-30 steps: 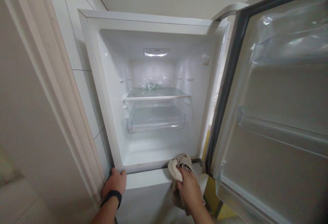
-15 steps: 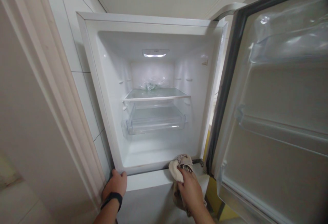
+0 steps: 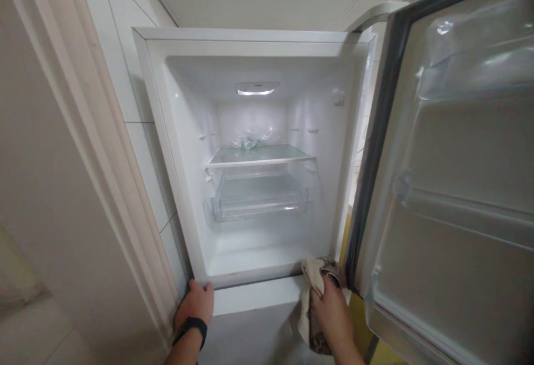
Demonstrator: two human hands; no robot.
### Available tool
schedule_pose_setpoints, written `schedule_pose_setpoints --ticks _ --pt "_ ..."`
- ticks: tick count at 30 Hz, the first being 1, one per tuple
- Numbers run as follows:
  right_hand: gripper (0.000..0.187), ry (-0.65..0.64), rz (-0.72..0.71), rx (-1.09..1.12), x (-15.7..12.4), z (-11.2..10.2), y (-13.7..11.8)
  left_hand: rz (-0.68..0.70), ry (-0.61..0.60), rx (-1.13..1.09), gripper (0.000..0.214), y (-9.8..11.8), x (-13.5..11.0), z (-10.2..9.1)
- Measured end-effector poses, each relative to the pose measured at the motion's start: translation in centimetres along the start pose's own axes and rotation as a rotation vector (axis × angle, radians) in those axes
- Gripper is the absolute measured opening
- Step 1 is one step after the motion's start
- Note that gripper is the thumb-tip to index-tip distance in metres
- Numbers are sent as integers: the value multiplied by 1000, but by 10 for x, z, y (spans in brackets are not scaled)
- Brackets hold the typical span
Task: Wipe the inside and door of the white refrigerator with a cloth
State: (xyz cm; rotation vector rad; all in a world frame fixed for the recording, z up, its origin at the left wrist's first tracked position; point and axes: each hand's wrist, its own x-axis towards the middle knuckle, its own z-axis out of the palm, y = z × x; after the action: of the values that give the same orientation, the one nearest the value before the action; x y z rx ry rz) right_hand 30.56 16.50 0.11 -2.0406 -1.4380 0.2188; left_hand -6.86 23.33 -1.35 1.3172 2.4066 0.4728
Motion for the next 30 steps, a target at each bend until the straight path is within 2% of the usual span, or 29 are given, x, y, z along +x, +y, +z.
schedule_pose_setpoints --ticks 3,7,10,14,19,21,24,26,27,30 --pt "52 -27 -115 -38 -17 13 -29 -10 2 9 47 0 1 2" --pt "61 -152 -230 49 -41 29 -69 -9 -5 22 51 -1 1 2" --pt "62 -212 -302 140 -49 31 -80 -4 -10 30 53 -3 2 1" --pt "59 -255 -272 215 -48 29 -66 6 -12 31 53 -5 1 0" --pt "56 -232 -204 216 -43 27 -27 13 0 18 54 -4 0 0" --pt "53 -185 -182 204 -38 22 -11 9 7 16 53 -3 0 -1" --pt "52 -18 -77 151 -28 9 6 3 7 18 53 -2 0 -1" --pt "53 55 -20 101 -24 3 7 1 4 25 53 -2 0 -1" --pt "53 50 -16 77 -23 2 4 -2 2 29 53 -2 0 -1" --pt "55 -57 -85 57 -30 7 -16 -9 -1 43 54 -2 0 -1"
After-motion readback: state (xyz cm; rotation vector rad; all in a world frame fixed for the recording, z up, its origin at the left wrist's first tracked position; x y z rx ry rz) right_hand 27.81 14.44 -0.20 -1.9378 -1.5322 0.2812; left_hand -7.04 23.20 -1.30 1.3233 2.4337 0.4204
